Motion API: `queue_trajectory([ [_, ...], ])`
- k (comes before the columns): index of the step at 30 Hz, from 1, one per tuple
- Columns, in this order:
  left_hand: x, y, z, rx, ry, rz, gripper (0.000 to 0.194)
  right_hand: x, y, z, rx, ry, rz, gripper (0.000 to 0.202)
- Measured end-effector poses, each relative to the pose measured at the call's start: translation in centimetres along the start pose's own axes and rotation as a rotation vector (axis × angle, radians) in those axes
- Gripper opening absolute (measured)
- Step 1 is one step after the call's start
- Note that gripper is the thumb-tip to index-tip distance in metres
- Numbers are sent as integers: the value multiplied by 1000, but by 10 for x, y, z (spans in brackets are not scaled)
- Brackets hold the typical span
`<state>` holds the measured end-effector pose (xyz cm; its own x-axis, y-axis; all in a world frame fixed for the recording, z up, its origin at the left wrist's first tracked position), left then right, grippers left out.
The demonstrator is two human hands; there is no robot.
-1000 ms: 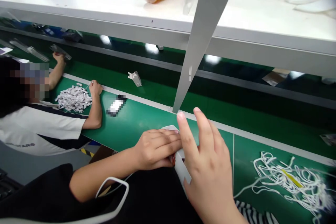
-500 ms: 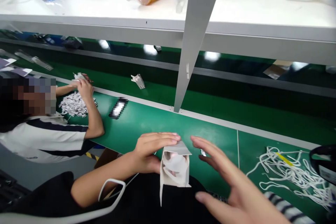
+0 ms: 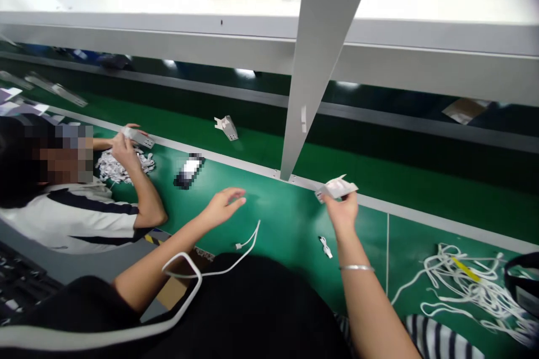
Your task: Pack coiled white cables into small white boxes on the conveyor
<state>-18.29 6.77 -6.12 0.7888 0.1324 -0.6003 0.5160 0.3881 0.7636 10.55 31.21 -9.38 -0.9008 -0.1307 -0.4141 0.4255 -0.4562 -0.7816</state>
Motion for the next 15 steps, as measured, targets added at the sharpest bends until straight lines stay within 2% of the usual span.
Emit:
queue_trajectory([
  [2,9,-38,10,-108,-19,11,46,-7,-2,-47,26,133,27,67],
  [5,31,-70,29,-215,-56,-6,35,-11,-16,-101,22,263,47,73],
  [8,49,-84,44,-305,-84,-1,31,-2,-25,-134,10,272,83,59],
  [11,60,-92,52,-355,-127,23,28,12,-21,-155,4,234,127,41],
  [15,70,-103,54,-384,-173,35,30,14,-8,-166,-42,218,170,39],
])
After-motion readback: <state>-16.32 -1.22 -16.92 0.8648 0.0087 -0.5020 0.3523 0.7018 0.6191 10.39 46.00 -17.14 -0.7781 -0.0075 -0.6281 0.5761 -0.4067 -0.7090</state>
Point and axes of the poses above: each hand's wrist, its own z-axis away from the middle knuckle, its own x-axis out of the palm, y = z × x, the point moved 7 cm from there along -z, towards the middle knuckle, and after that the axes turned 11 degrees about x, right-handed, at the moved point
